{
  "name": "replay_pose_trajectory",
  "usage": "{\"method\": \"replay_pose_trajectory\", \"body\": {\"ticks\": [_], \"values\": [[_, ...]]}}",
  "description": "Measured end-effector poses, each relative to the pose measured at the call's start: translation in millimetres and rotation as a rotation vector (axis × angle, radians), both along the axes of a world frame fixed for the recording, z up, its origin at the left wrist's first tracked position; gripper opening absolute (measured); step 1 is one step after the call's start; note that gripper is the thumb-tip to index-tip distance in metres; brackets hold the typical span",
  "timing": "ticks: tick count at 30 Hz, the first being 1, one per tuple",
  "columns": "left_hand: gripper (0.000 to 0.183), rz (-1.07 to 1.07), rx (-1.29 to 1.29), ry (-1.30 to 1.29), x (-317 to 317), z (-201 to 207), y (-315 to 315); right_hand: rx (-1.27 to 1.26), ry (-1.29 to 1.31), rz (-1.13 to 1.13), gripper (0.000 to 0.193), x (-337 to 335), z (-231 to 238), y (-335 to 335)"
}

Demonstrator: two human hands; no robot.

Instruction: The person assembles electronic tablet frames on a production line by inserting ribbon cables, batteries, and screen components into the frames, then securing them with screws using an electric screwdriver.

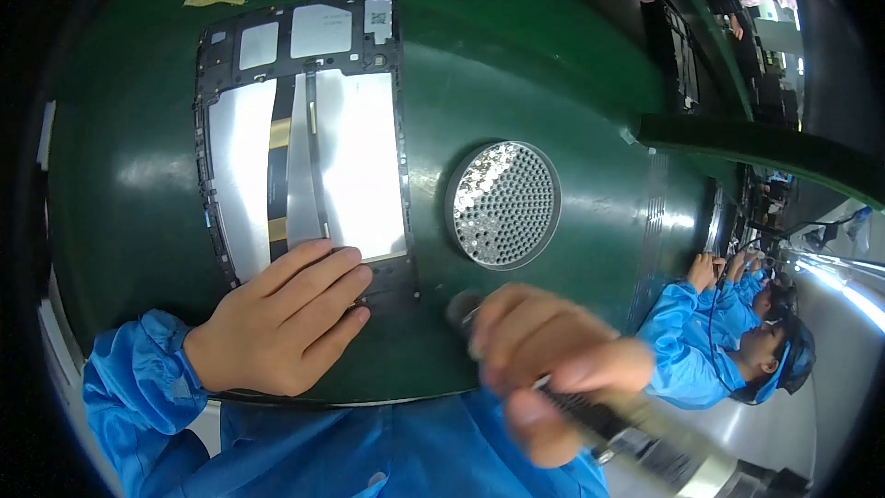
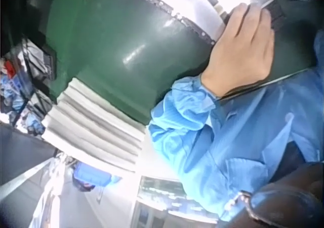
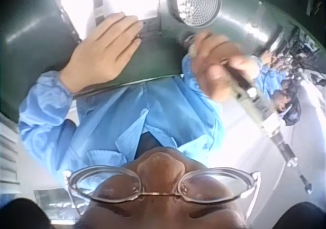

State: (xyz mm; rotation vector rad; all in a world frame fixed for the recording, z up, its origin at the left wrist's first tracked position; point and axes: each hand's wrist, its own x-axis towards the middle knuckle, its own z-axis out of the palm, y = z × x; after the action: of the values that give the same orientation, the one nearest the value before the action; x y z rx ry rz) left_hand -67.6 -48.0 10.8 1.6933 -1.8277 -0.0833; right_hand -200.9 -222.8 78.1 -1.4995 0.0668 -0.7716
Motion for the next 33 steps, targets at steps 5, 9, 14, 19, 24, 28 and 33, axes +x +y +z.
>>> {"method": "replay_pose_trajectory", "body": {"ticks": [5, 9, 14, 19, 24, 28, 33], "values": [[0.014, 0.017, -0.007, 0.018, 3, 2, 2, 0.010, 0.012, 0.160, 0.038, 12, -12, 31], [0.014, -0.019, -0.009, -0.021, 7, 4, 3, 0.024, 0.019, 0.151, 0.038, 16, -13, 38], [0.014, -0.019, -0.024, -0.012, 4, 1, 2, 0.000, 0.029, 0.178, 0.039, 16, -16, 34], [0.014, -0.011, -0.034, -0.005, 1, 0, -1, -0.008, 0.037, 0.180, 0.040, 15, -18, 32], [0.014, -0.010, -0.035, -0.009, 1, -1, -4, -0.019, 0.078, 0.187, 0.040, 13, -16, 31], [0.013, -0.021, -0.036, 0.000, 3, 2, -4, -0.037, 0.100, 0.191, 0.040, 17, -13, 31], [0.012, -0.013, -0.035, -0.031, 1, 2, -7, -0.144, 0.088, 0.244, 0.034, 20, -17, 26]]}}
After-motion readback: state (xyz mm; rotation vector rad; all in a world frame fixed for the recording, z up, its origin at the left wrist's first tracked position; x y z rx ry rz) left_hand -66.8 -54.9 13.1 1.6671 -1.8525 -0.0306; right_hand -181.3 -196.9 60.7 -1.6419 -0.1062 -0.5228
